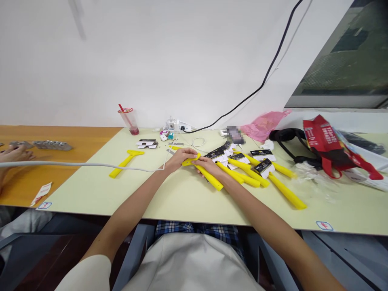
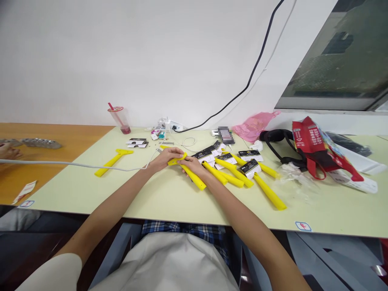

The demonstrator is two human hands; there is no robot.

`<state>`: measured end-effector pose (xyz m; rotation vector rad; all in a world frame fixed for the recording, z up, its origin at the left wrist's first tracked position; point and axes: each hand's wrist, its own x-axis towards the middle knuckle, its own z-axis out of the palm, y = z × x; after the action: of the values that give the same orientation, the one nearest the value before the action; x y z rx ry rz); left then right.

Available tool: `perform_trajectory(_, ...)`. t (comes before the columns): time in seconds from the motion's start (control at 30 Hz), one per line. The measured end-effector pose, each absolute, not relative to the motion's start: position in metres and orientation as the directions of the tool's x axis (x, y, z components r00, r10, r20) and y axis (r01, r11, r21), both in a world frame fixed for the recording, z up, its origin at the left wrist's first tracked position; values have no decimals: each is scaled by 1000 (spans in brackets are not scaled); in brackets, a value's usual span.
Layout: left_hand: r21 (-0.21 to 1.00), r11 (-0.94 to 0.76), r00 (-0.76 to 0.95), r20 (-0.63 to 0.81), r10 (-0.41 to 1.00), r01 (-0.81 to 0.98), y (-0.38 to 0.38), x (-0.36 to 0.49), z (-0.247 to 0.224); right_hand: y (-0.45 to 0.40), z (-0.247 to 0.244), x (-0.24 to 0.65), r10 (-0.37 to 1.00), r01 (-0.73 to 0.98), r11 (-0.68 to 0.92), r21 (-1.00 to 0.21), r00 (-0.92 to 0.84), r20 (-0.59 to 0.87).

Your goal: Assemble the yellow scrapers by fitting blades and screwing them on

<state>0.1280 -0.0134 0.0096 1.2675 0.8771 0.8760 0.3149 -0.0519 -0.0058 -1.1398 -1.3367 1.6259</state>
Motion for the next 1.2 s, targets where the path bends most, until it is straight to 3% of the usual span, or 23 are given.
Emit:
perform_trajectory(0.13,999,-52,361,45,931,10,-11,129,9,-52,-6,314,924,-2,-189,-982,-338,-177)
perform_trajectory(0.23,936,-309,221,270,937,167,-12,125,8,-55,-5,312,943,-58,-200,-978,-282,-176)
perform_trajectory(0.3,800,-497,136,481,866,336,-18,123,7,-56,-4,310,958,-116,-201,-973,-230,-170)
perform_trajectory(0.4,509,-656,158,710,686,558,-36,124,0,-58,-7,306,978,-195,-173,-965,-152,-145)
perform_trajectory(0.5,308,-650,252,743,620,694,-61,133,-10,-58,-12,303,991,-257,-116,-959,-93,-95)
perform_trajectory(0.6,221,-601,299,706,642,768,-84,148,-16,-58,-13,300,997,-299,-63,-952,-53,-49)
perform_trajectory(0.73,259,-557,262,679,686,789,-99,160,-15,-61,-8,299,999,-314,-27,-949,-26,-20)
perform_trajectory(0.9,490,-585,149,671,726,646,-72,130,-2,-61,-4,303,999,-292,-32,-956,1,-34)
perform_trajectory(1.03,734,-437,140,431,891,519,-13,74,14,-57,-5,307,993,-276,-119,-954,-27,-116)
perform_trajectory(1.2,701,-401,406,173,898,589,44,31,28,-53,-10,307,987,-297,-148,-943,-109,-121)
